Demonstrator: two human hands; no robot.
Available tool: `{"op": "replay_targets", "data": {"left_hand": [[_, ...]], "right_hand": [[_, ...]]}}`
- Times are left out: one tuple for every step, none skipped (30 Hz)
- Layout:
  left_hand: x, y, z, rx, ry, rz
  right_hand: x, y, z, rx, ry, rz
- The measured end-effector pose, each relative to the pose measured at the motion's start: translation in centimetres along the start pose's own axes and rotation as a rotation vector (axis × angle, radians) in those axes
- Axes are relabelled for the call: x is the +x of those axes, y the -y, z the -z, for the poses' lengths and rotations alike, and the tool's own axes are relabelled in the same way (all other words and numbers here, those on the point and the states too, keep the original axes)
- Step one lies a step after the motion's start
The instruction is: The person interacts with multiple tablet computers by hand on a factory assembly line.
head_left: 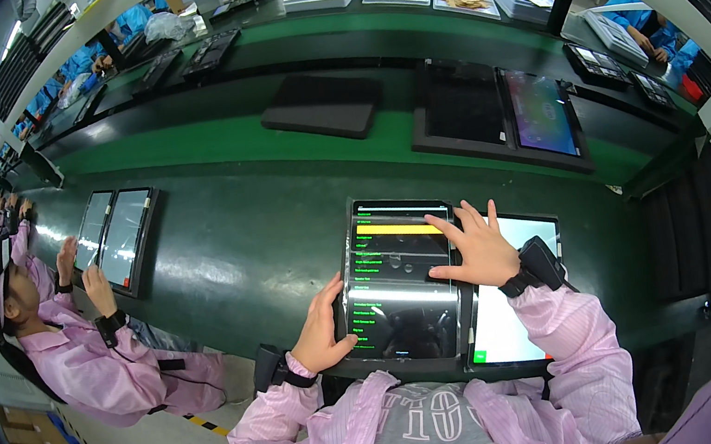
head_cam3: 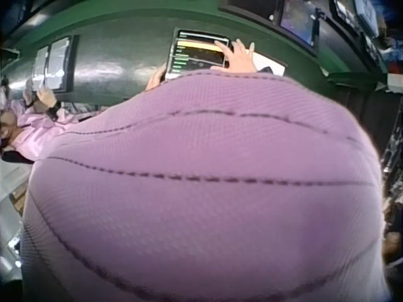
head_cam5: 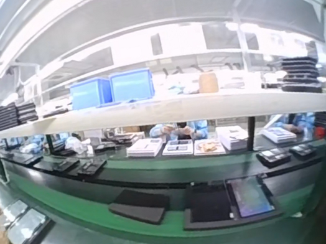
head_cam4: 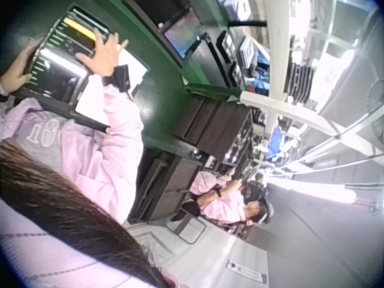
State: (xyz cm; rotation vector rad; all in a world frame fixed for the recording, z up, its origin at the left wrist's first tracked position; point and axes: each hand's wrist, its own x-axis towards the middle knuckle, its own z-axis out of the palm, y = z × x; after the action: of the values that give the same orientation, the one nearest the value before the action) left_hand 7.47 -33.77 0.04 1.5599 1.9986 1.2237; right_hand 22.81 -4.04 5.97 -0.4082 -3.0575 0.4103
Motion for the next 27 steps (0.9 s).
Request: {"op": "replay_targets", "data": {"left_hand": [[0.03, -0.07, 0.05, 0.001, 0.000, -0.002], [0.00, -0.11, 0.07, 0.003, 0.003, 0.006], [-0.02, -0.12, 0.09, 0.005, 0.006, 0.013], [-0.03, -0.13, 0.07, 0.005, 0.006, 0.014], [0.01, -0.15, 0.06, 0.020, 0.002, 0.009], [0.04, -0.15, 0.06, 0.035, -0.001, 0.004], [0.04, -0.09, 0.09, 0.035, 0.000, 0.004], [0.01, 0.03, 0.10, 0.023, 0.000, 0.003], [-0.02, 0.13, 0.11, 0.012, 0.000, 0.002], [-0.06, 0.19, 0.11, 0.013, 0.000, 0.003], [-0.07, 0.26, 0.08, 0.012, -0.001, -0.001], [-0.07, 0.32, 0.05, 0.011, -0.001, -0.005], [-0.08, 0.37, 0.02, 0.011, -0.001, -0.005], [-0.10, 0.41, 0.03, 0.005, -0.002, -0.006], [-0.09, 0.43, 0.05, -0.001, -0.003, -0.006], [-0.05, 0.41, 0.09, -0.001, -0.002, -0.007], [-0.03, 0.38, 0.13, -0.002, -0.003, -0.009], [-0.03, 0.32, 0.16, -0.004, -0.004, -0.011], [-0.02, 0.15, 0.19, -0.003, -0.003, -0.010], [0.01, -0.08, 0.21, 0.013, -0.003, 0.001], [0.03, -0.19, 0.22, 0.028, -0.003, 0.011], [0.03, -0.12, 0.20, 0.028, -0.003, 0.011], [0.04, 0.00, 0.20, 0.000, -0.005, 0.013], [0.04, 0.12, 0.18, -0.027, -0.007, 0.016], [0.03, 0.26, 0.13, -0.027, -0.007, 0.015], [-0.04, 0.43, 0.06, -0.042, -0.011, 0.010], [-0.10, 0.54, 0.01, -0.057, -0.015, 0.006]], "right_hand": [[-0.01, -0.03, 0.05, 0.000, -0.002, -0.001], [-0.03, -0.04, 0.03, 0.009, -0.001, 0.005], [-0.03, -0.05, 0.01, 0.019, -0.001, 0.011], [-0.04, -0.06, -0.02, 0.020, -0.001, 0.012], [-0.06, -0.07, -0.02, 0.014, 0.005, 0.017], [-0.09, -0.06, -0.02, 0.008, 0.011, 0.024], [-0.15, 0.00, -0.01, 0.009, 0.011, 0.023], [-0.23, 0.07, -0.01, 0.006, 0.021, 0.025], [-0.29, 0.13, -0.01, 0.003, 0.030, 0.028], [-0.32, 0.14, -0.01, 0.004, 0.031, 0.028], [-0.38, 0.11, 0.00, 0.007, 0.037, 0.036], [-0.43, 0.09, 0.00, 0.011, 0.044, 0.043], [-0.47, 0.06, -0.05, 0.011, 0.044, 0.042], [-0.49, 0.05, -0.16, -0.003, 0.052, 0.049], [-0.49, 0.04, -0.22, -0.017, 0.059, 0.055], [-0.47, 0.07, -0.18, -0.017, 0.059, 0.054], [-0.44, 0.13, -0.15, -0.020, 0.067, 0.058], [-0.41, 0.18, -0.15, -0.023, 0.074, 0.063], [-0.40, 0.19, -0.20, -0.022, 0.075, 0.063], [-0.41, 0.17, -0.27, -0.022, 0.070, 0.067], [-0.42, 0.16, -0.31, -0.023, 0.065, 0.072], [-0.42, 0.19, -0.25, -0.023, 0.066, 0.071], [-0.42, 0.28, -0.10, -0.028, 0.079, 0.066], [-0.43, 0.34, 0.01, -0.034, 0.092, 0.061], [-0.44, 0.37, 0.07, -0.034, 0.091, 0.060], [-0.42, 0.41, 0.08, -0.033, 0.096, 0.059], [-0.42, 0.43, 0.07, -0.033, 0.101, 0.059]]}}
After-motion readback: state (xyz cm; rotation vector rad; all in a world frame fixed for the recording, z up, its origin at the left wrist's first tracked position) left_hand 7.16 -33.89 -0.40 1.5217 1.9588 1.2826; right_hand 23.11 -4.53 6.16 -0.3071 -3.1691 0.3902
